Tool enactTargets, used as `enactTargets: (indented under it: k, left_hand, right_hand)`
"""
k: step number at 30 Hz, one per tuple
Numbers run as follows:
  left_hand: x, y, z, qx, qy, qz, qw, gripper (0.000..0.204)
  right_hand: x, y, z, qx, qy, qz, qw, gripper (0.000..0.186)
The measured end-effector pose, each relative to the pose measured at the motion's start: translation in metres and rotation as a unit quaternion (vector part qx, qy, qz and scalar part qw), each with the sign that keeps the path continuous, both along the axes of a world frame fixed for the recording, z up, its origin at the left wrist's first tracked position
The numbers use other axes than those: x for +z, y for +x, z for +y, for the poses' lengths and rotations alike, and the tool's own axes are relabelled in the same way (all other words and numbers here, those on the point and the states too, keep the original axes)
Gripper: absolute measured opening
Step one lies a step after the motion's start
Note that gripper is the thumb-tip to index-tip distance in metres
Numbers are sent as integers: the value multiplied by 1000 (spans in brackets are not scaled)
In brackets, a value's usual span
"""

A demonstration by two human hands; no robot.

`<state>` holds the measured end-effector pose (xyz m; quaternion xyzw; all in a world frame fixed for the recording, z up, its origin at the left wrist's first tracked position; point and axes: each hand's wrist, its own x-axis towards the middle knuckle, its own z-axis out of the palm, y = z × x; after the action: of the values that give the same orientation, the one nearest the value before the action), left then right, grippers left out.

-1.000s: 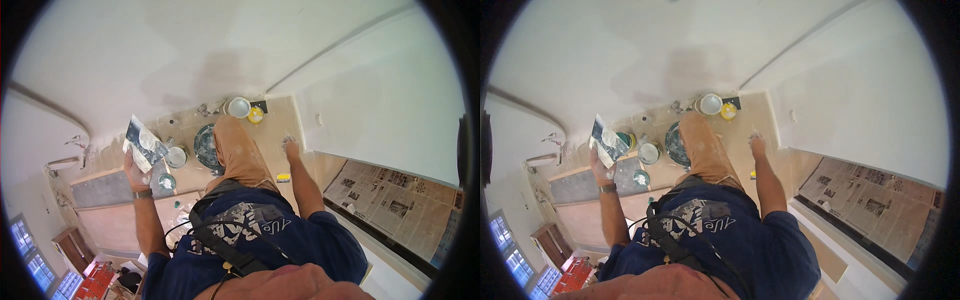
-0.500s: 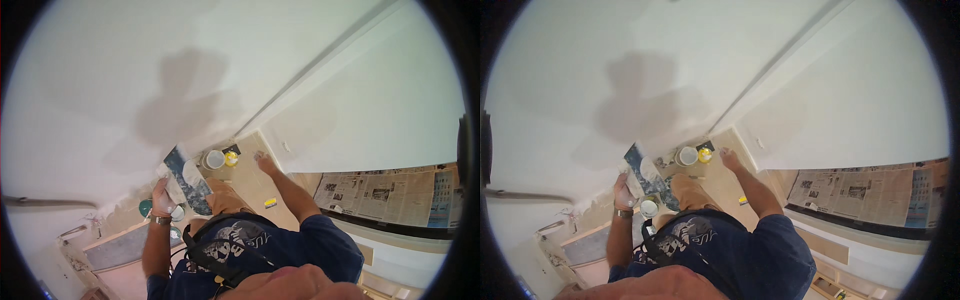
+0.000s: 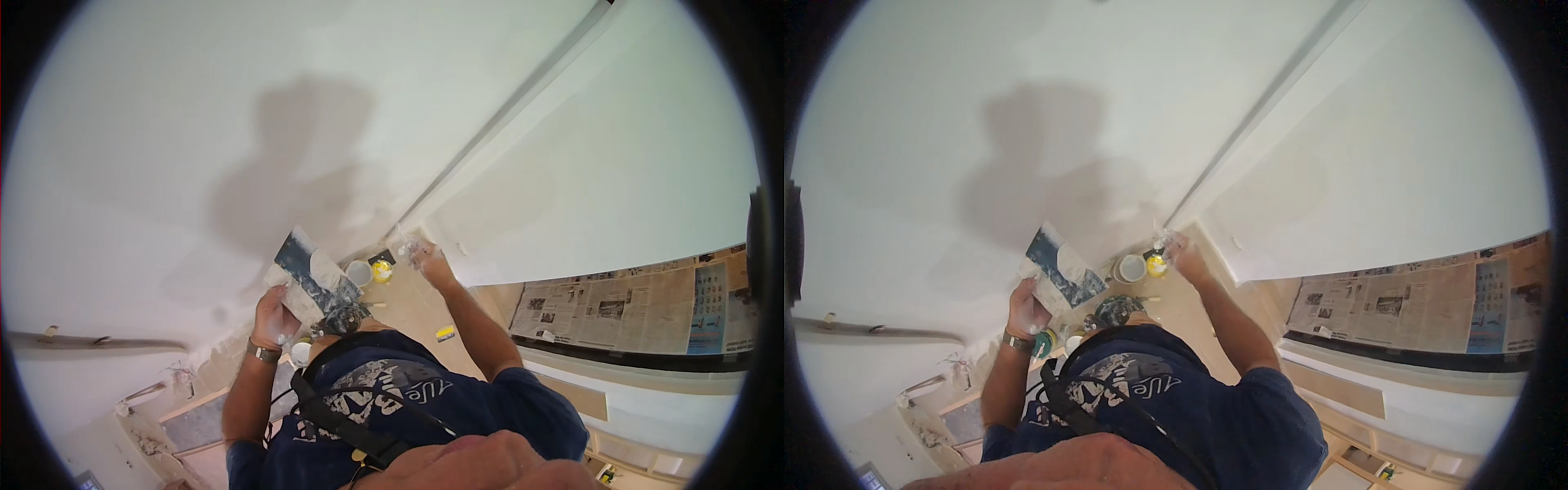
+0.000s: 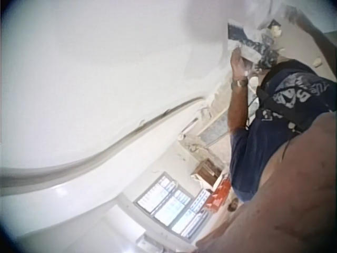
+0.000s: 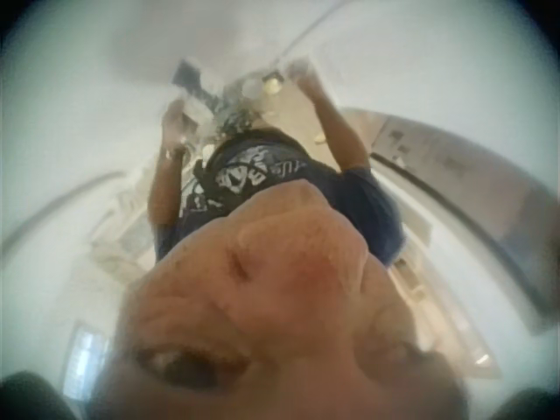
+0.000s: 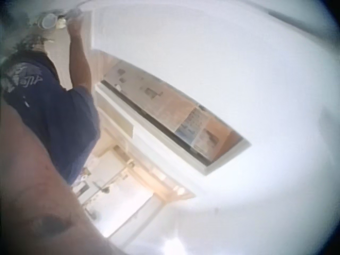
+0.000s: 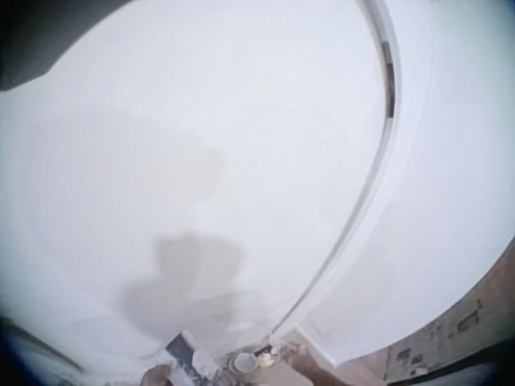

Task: The person mixes a white plaster-like substance on a flat surface using a trowel and a scraper. They then apply the mixture to a curved ceiling or wall section, smoothing it out with the trowel.

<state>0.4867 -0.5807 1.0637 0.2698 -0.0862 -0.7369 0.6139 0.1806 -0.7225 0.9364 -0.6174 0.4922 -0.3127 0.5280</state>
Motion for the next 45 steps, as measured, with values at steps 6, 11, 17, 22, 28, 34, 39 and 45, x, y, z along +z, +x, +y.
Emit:
enactTargets:
  k: [6, 11, 17, 22, 28, 34, 39, 45]
  left_hand:
    - [5, 11, 0, -62, -14, 51, 997, 42]
    - [-4, 16, 8, -94, -44, -332, 938, 31]
    - [-10, -17, 19, 112, -196, -427, 876, 22]
    - [18, -5, 14, 75, -302, -642, 700, 24]
    - [47, -10, 3, 86, -292, -653, 694, 18]
    - [47, 8, -11, 84, -296, -688, 657, 20]
    - [54, -1, -23, 115, -323, -746, 571, 42]
    - [64, 2, -34, 111, -335, -776, 523, 54]
  right_hand:
    - [71, 15, 11, -20, 36, -122, 992, 28]
    - [107, -7, 36, -43, -77, -43, 995, 25]
    - [224, 37, 87, 76, 96, -150, 981, 29]
    - [242, 58, 79, 133, 94, -108, 981, 29]
    - [235, 75, 54, 168, 131, -143, 966, 27]
    - [229, 101, 39, 180, 184, -211, 943, 27]
    - [217, 106, 34, 150, 196, -278, 928, 29]
    - [207, 113, 32, 155, 246, -376, 880, 27]
